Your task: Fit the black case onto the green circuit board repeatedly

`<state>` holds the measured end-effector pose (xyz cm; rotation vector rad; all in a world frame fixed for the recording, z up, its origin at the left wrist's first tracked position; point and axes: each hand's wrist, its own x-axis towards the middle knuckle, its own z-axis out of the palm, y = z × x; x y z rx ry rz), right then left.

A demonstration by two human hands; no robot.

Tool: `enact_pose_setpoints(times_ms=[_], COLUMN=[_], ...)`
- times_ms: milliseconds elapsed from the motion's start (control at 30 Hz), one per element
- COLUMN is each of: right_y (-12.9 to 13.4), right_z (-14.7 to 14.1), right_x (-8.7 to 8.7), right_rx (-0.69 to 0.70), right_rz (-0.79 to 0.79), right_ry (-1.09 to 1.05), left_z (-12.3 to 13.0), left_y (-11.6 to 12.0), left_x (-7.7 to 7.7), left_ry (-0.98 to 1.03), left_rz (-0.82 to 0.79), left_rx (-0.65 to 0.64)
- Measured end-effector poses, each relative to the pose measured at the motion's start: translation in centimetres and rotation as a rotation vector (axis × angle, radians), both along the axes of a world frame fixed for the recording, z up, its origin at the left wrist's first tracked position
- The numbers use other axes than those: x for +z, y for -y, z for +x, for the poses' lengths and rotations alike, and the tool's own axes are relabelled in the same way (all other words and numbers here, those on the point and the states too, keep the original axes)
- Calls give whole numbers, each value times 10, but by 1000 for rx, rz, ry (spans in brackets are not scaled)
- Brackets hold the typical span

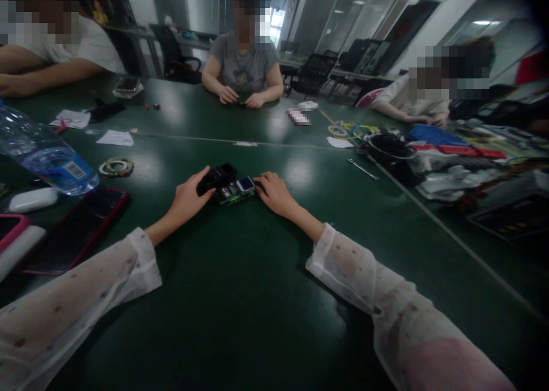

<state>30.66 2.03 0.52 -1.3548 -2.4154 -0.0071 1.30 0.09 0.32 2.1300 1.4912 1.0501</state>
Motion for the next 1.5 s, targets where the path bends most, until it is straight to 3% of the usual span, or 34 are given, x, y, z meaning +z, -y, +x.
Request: enact_pose_setpoints(times_ms=[500,733,933,1367,1500], right_y=[0,1,0,-1,-1], right_z=[1,0,-1,-1,-1], right_x=[-1,0,0,-1,-1], right_rx=[3,8,-5,-10,1], right_rz=[3,-11,-7,-3,-15], right_ry=[-7,-16,-13,-6,-4], left_z=[1,6,14,15,16], left_y=[4,11,24,24,20], left_x=[3,9,22,22,18], left_ry=[32,192,84,-122,-249], left_rz=[-25,149,236,251,139], left_rx=[32,6,-135,-244,-306])
